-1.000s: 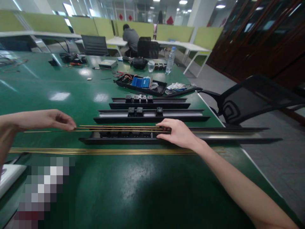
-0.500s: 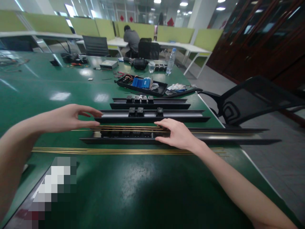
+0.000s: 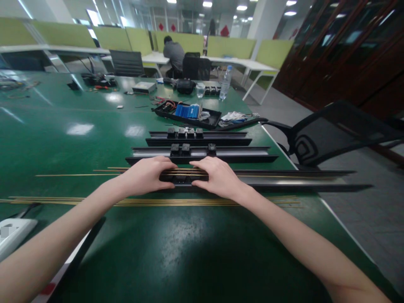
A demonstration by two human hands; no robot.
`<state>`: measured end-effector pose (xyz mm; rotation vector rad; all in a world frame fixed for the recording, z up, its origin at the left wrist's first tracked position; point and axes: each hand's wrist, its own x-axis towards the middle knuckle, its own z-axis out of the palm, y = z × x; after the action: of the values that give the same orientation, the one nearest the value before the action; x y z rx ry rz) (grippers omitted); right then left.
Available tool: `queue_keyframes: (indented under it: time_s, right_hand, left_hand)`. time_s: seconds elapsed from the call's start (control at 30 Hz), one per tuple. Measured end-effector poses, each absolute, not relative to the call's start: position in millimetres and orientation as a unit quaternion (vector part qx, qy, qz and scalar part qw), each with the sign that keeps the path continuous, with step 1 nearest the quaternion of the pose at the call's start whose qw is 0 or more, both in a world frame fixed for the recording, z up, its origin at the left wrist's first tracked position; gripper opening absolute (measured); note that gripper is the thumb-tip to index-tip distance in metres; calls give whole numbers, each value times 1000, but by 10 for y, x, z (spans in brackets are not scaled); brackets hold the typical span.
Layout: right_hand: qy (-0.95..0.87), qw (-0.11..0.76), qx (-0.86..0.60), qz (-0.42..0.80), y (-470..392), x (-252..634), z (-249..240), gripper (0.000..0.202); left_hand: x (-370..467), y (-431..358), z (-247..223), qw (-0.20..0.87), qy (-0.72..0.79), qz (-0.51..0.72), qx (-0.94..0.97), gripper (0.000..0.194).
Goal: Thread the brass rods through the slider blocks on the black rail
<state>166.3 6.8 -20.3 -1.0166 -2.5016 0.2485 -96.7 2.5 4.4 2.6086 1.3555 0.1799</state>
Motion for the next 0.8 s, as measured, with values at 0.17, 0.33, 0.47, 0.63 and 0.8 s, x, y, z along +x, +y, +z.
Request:
queue_keyframes:
  time_s: [0.17, 0.33, 0.47, 0.63, 0.8]
  right_hand:
    - [-892, 212, -386, 103, 91, 1674, -222, 49]
    - [-893, 211, -382, 109, 89, 1701, -233, 48]
    - [-893, 209, -383, 113, 93, 1715, -230, 47]
    - [-896, 207, -377, 109, 97, 1732, -210, 52]
    - [-904, 220, -352, 107, 107, 1578, -158, 65]
  left_hand:
    - [-989, 70, 1, 100, 454, 62, 883, 50]
    - [-1025, 80, 13, 117, 457, 72, 879, 52]
    - [-1029, 75, -5, 122, 456, 77, 878, 50]
    - [-1062, 82, -24, 118, 465, 76, 874, 55]
    - [-1222, 105, 22, 125, 473, 56, 870, 60]
